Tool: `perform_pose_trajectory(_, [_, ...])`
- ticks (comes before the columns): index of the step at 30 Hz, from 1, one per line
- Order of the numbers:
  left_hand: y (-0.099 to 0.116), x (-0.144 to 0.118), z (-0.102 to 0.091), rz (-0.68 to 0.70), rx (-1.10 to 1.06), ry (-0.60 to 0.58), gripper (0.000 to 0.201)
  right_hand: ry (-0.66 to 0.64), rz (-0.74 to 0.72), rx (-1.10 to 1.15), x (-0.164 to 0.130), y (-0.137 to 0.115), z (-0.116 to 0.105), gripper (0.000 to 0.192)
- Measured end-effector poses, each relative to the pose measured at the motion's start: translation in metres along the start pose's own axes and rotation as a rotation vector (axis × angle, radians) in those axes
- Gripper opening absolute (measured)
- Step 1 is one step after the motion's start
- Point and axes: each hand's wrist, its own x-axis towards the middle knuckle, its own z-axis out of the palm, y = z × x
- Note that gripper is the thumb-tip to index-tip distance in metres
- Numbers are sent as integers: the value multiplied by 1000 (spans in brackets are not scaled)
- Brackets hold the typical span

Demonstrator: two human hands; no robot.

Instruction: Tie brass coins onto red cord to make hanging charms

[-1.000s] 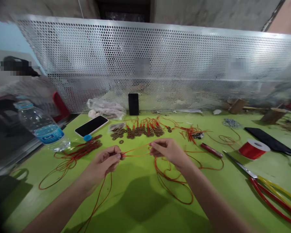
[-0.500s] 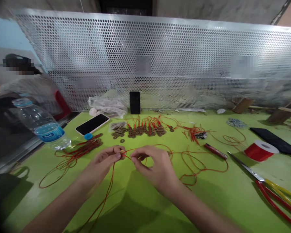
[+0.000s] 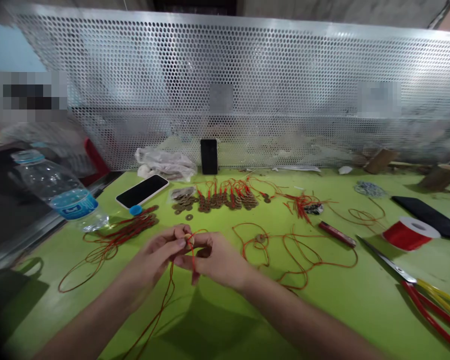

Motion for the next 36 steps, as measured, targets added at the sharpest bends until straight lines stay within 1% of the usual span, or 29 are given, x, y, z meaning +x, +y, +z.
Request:
perform_pose_trajectory(3, [-1, -1, 2, 4, -18, -28, 21, 12, -10, 10, 3, 5, -1, 29])
perform_pose_trajectory(6, [-2, 0, 3, 7, -38, -11, 22, 32, -76, -72, 1, 9, -5, 23])
perform_pose_trajectory(8, [-4, 2, 2, 22, -43, 27, 21, 64, -138, -210, -3, 8, -9, 17])
perform_pose_trajectory(10, [-5, 4, 1, 49, -21, 72, 20, 144, -178, -394, -7, 3, -13, 11])
perform_pose_trajectory(12, [-5, 5, 0, 68, 32, 105, 19, 230, -213, -547, -11, -3, -18, 9])
perform_pose_trajectory(14, [-3, 4, 0, 68, 74, 115, 18, 279, -250, -608, -14, -10, -24, 10])
perform_pose_trajectory(16, [1, 2, 2, 65, 95, 118, 17, 309, -276, -621, -16, -15, -31, 12])
perform_pose_trajectory(22, [7, 1, 3, 72, 120, 118, 16, 433, -359, -577, -24, -29, -55, 16])
perform_pose_trajectory(25, [7, 2, 1, 72, 125, 114, 17, 500, -397, -478, -35, -38, -70, 16])
perform_pose_trajectory(28, [6, 3, -1, 83, 125, 106, 18, 574, -430, -316, -49, -49, -84, 16])
perform_pose_trajectory(30, [4, 3, -1, 102, 106, 110, 17, 622, -428, -201, -57, -54, -93, 14])
perform_pose_trajectory(32, [4, 2, 0, 101, 68, 106, 18, 635, -418, -119, -65, -56, -100, 14])
perform_pose_trajectory(34, [4, 1, 1, 69, 13, 100, 20, 636, -397, -95, -70, -55, -107, 16])
perform_pose_trajectory(36, [5, 0, 2, 24, -47, 106, 22, 662, -342, -111, -75, -51, -114, 21])
